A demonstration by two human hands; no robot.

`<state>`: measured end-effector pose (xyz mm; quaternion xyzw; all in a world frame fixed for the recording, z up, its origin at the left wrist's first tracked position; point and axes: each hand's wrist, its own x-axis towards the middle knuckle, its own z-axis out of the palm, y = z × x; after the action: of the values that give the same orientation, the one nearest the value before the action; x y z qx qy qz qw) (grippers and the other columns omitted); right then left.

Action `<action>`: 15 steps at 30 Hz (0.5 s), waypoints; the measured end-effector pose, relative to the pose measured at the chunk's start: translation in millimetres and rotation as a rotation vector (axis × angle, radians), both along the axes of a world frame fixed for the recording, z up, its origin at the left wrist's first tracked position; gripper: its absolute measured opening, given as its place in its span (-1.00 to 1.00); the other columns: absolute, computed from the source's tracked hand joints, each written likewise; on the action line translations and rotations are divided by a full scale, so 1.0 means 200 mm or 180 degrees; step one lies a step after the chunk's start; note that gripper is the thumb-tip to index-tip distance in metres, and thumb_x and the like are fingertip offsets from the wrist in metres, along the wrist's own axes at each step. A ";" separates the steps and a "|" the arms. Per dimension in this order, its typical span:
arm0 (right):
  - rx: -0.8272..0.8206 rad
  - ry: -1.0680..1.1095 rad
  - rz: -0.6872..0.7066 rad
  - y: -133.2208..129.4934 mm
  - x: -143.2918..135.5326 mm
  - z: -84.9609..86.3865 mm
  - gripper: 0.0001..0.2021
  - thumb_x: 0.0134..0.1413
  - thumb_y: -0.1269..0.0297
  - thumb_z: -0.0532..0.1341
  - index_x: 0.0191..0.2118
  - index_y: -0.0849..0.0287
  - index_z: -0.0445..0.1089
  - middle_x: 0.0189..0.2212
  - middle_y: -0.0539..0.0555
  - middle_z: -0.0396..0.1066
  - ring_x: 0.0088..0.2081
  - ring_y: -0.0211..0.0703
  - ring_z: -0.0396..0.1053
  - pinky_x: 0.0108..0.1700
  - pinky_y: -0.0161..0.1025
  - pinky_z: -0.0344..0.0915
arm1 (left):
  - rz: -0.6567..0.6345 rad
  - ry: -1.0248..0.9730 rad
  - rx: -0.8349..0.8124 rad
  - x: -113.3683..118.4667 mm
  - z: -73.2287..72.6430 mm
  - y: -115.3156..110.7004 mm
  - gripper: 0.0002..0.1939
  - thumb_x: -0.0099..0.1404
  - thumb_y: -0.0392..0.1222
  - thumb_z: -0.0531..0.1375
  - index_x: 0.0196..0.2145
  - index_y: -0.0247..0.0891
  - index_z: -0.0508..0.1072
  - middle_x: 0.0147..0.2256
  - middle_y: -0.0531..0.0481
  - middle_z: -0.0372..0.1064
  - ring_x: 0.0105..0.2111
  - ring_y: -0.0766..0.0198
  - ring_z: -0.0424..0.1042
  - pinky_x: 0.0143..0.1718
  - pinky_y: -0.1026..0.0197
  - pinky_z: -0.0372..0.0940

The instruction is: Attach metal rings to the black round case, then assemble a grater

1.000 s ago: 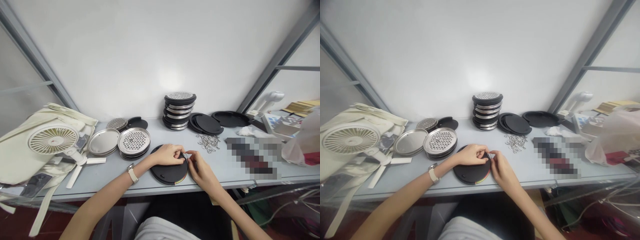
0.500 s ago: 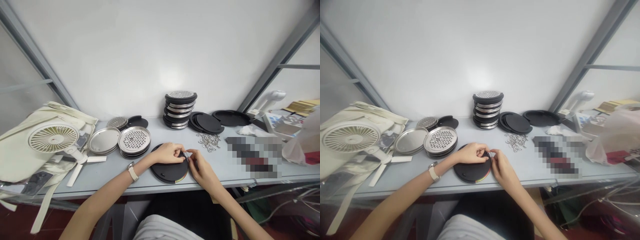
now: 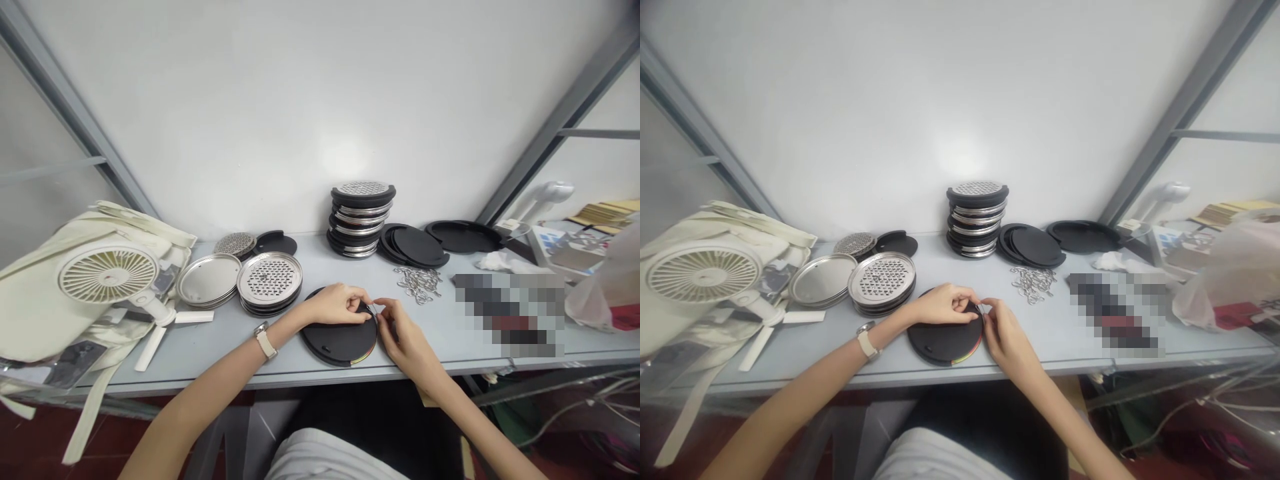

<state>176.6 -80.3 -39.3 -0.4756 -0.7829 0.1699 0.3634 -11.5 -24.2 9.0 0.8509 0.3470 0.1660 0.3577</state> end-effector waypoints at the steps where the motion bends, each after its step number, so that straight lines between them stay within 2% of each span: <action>1: -0.0005 0.0002 0.0000 0.00 0.00 0.00 -0.79 0.27 0.29 -0.06 -0.01 0.17 0.10 -0.44 0.03 0.24 -0.37 -0.12 0.32 -0.31 -0.23 0.28 | -0.0010 -0.0026 -0.0011 0.00 0.00 0.00 -0.73 0.16 -0.10 0.18 -0.19 -0.27 0.42 -0.59 0.20 0.15 -0.57 0.46 0.12 -0.49 0.36 0.03; 15: 0.0025 -0.0007 -0.0010 0.00 0.00 0.00 -0.79 0.27 0.29 -0.06 -0.02 0.16 0.11 -0.44 0.03 0.25 -0.38 -0.13 0.32 -0.32 -0.23 0.28 | 0.0008 0.0017 0.0035 0.00 0.00 0.00 -0.72 0.16 -0.09 0.18 -0.19 -0.26 0.41 -0.59 0.20 0.15 -0.57 0.46 0.12 -0.49 0.36 0.03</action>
<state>176.5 -79.7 -40.1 -0.4755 -0.7832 0.1658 0.3648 -11.6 -24.5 9.1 0.8529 0.3482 0.1661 0.3519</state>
